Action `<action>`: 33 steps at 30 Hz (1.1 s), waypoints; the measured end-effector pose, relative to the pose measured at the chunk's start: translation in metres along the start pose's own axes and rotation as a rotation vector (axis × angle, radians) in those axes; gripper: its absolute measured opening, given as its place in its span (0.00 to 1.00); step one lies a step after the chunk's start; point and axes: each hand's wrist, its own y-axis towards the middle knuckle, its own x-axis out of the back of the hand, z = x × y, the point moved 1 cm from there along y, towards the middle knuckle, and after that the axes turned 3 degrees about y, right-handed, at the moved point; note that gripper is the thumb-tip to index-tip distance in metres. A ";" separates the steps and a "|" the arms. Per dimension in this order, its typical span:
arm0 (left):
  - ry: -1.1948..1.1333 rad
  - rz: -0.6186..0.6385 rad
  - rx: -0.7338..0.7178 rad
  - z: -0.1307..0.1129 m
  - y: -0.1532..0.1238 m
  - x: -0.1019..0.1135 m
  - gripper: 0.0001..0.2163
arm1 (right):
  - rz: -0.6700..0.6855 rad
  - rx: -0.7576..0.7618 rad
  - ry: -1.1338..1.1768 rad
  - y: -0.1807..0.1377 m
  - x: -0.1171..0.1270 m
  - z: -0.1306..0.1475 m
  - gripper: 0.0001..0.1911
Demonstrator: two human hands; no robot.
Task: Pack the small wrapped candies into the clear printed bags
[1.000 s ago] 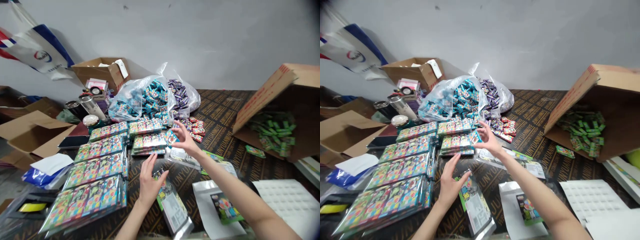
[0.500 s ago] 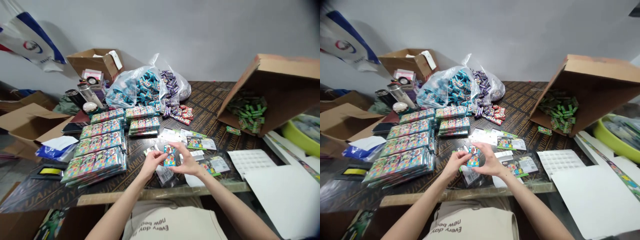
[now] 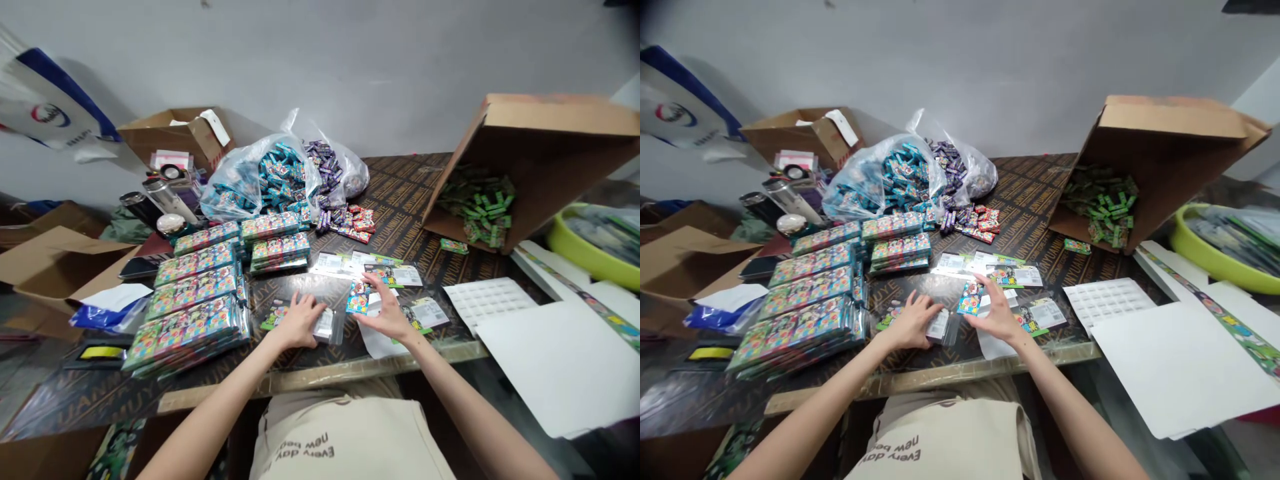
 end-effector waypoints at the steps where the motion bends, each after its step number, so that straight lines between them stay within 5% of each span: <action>1: -0.017 -0.049 0.051 0.001 0.002 0.002 0.41 | 0.001 0.013 -0.038 -0.001 0.001 0.001 0.40; 9: -0.152 -0.317 0.201 -0.004 -0.002 0.016 0.40 | 0.220 0.157 -0.146 0.000 -0.006 0.015 0.39; 15: -0.136 -0.298 0.158 -0.010 -0.003 0.022 0.40 | 0.324 0.204 -0.037 0.011 -0.010 0.011 0.39; 22: -0.193 -0.385 0.266 -0.004 0.001 0.021 0.38 | 0.093 0.157 -0.108 0.009 -0.019 0.010 0.43; 25: -0.200 -0.394 0.285 0.001 0.005 0.018 0.36 | 0.247 0.157 -0.076 0.011 -0.031 0.011 0.32; 27: -0.192 -0.380 0.310 0.005 0.007 0.013 0.36 | 0.252 0.163 -0.078 0.027 -0.037 0.003 0.26; 30: -0.168 -0.325 0.360 0.012 0.009 -0.001 0.38 | -0.054 0.037 -0.150 0.080 -0.042 -0.027 0.20; 33: -0.149 -0.252 0.401 0.015 0.009 -0.020 0.42 | -0.174 -0.130 -0.267 0.152 -0.057 -0.065 0.28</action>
